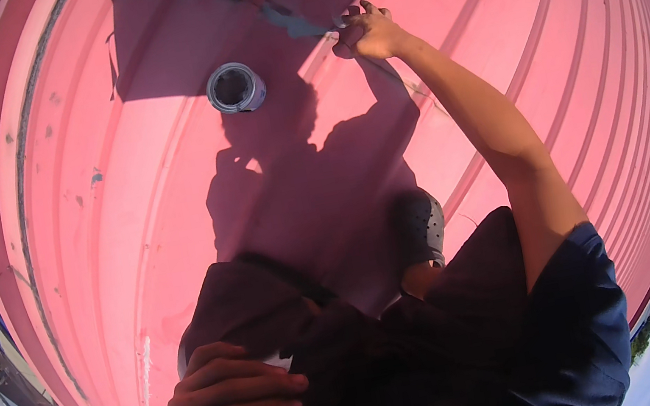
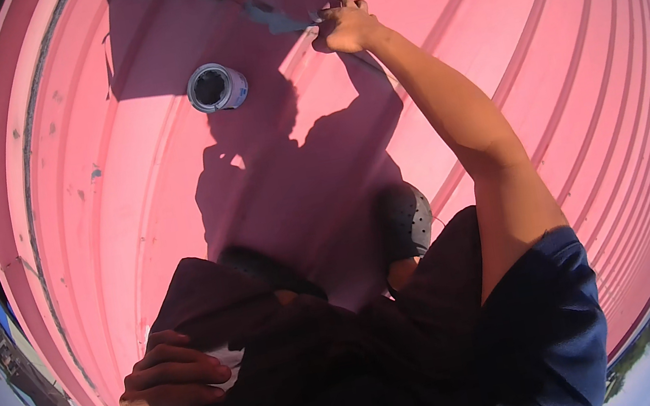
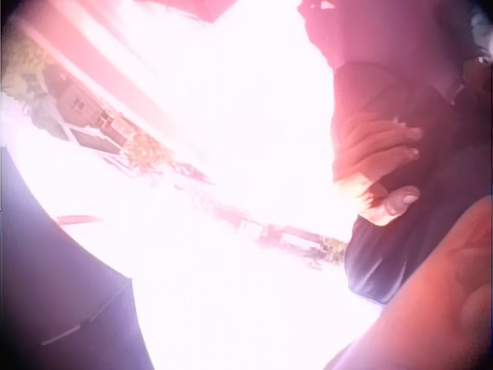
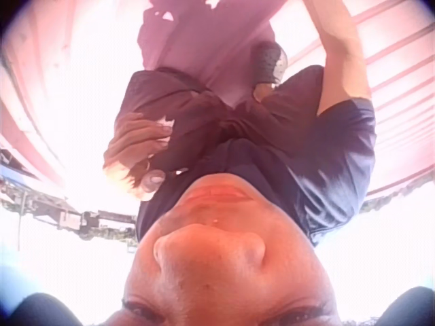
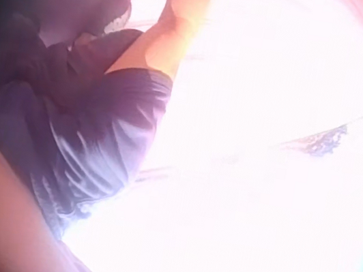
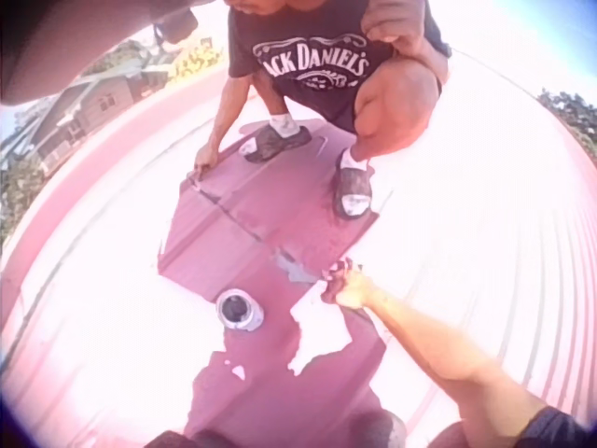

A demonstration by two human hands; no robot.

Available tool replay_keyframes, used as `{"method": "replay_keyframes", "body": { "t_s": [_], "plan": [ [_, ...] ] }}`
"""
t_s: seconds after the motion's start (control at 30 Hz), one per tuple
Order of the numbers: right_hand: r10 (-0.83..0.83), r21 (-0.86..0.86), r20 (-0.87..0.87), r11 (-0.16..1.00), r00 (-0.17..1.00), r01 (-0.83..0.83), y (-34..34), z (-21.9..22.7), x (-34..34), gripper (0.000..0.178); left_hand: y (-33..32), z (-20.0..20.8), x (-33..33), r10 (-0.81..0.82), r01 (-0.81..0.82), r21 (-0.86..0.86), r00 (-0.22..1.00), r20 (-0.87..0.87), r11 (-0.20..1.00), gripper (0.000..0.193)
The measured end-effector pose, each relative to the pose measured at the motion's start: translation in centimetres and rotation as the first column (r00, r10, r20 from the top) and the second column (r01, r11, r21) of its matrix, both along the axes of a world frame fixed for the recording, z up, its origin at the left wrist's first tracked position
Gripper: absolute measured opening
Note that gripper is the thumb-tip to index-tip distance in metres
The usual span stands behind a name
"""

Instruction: The person applies a grey sealant to a red metal roof seam by hand, smoothing the material along the joint with their fingers.

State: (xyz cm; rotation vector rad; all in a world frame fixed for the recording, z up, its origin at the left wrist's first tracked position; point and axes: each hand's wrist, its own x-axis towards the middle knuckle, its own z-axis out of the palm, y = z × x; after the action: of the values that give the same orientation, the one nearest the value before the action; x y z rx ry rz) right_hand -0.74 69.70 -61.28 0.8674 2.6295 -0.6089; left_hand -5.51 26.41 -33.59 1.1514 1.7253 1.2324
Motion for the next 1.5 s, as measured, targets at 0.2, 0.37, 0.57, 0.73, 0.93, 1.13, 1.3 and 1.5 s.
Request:
{"method": "replay_keyframes", "body": {
  "t_s": [0.2,0.37,0.57,0.73,0.93,1.13,1.3,1.5],
  "plan": [
    [0.109,0.213,0.061,0.97,0.992,-0.12,-2.1,-2.7,-0.2,0.074,0.2,-0.3,-0.4,0.002,-0.002,-0.001,1.0,0.017,1.0,0.043],
    [0.124,0.31,0.118,0.938,0.985,-0.155,-3.5,-3.5,-1.7,0.066,0.4,-0.2,-0.3,0.031,-0.03,-0.022,0.999,0.031,0.999,0.043],
    [0.122,0.334,0.244,0.921,0.962,-0.202,-3.9,-2.2,-1.6,0.061,0.4,-0.6,-0.3,0.069,-0.068,-0.031,0.998,0.006,0.997,0.043],
    [0.187,0.409,0.191,0.877,0.964,-0.251,-3.1,-2.2,-0.3,0.058,1.3,-0.7,-0.3,0.023,-0.023,-0.056,1.0,-0.01,0.998,0.043],
    [0.085,0.408,0.15,0.902,0.985,-0.14,-3.0,-1.6,2.6,0.062,1.1,-1.1,-0.1,0.027,-0.027,-0.05,1.0,-0.009,0.998,0.043],
    [0.03,0.463,-0.027,0.886,0.999,-0.014,-2.5,-3.4,2.1,0.065,1.1,-1.4,-0.1,0.074,-0.074,-0.029,0.997,0.004,0.997,0.044],
    [0.052,0.401,0.06,0.913,0.997,-0.072,-3.7,-3.9,-1.0,0.068,1.4,-1.4,-0.5,0.043,-0.042,-0.037,0.999,0.024,0.998,0.046],
    [0.056,0.243,0.127,0.966,0.99,-0.085,-1.4,-5.4,-1.2,0.057,1.6,-1.3,-0.9,0.021,-0.02,-0.044,1.0,0.021,0.999,0.048]
  ]
}}
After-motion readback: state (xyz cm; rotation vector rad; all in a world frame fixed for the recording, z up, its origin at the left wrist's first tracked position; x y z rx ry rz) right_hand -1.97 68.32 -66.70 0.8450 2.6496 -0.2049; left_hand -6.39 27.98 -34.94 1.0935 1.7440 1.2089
